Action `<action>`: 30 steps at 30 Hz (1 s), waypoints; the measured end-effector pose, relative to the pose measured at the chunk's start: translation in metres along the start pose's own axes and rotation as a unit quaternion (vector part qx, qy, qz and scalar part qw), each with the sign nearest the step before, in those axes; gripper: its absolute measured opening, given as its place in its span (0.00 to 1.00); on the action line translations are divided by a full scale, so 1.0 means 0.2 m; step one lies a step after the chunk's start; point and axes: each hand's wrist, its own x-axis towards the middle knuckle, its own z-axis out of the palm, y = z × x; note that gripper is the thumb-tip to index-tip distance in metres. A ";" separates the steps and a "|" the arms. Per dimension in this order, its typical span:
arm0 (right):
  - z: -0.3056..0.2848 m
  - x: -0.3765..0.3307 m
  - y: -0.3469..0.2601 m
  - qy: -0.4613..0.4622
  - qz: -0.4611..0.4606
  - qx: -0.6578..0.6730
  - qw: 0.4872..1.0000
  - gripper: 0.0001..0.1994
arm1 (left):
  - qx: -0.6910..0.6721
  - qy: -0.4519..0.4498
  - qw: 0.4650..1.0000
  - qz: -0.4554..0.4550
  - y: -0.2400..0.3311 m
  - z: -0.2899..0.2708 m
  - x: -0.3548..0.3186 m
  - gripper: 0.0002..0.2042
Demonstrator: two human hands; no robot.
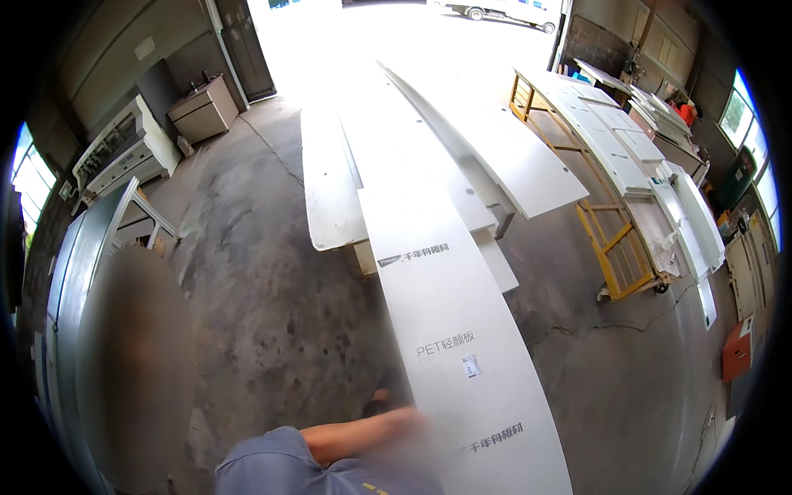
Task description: The person wipes the surfaces of large white panels with a cloth, then lifts and repositions them on a workbench. The person repeats this process across multiple panels, handling them one at a time.
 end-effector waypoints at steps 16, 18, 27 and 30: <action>2.01 -0.16 -1.93 -0.286 -0.215 0.188 0.915 0.17 | 0.254 0.352 0.782 0.447 1.63 0.24 0.14 0.43; 2.09 -0.62 -2.27 -0.335 -0.168 0.268 0.887 0.14 | 0.230 0.326 0.764 0.506 1.87 0.09 0.14 0.40; 1.56 0.29 -2.03 -0.456 -0.065 0.167 0.872 0.22 | 0.625 0.487 0.532 0.299 1.99 -0.24 0.27 0.42; 0.98 0.60 -1.67 -0.398 0.134 0.427 0.801 0.25 | 0.674 0.418 0.539 0.282 1.70 -0.05 0.49 0.37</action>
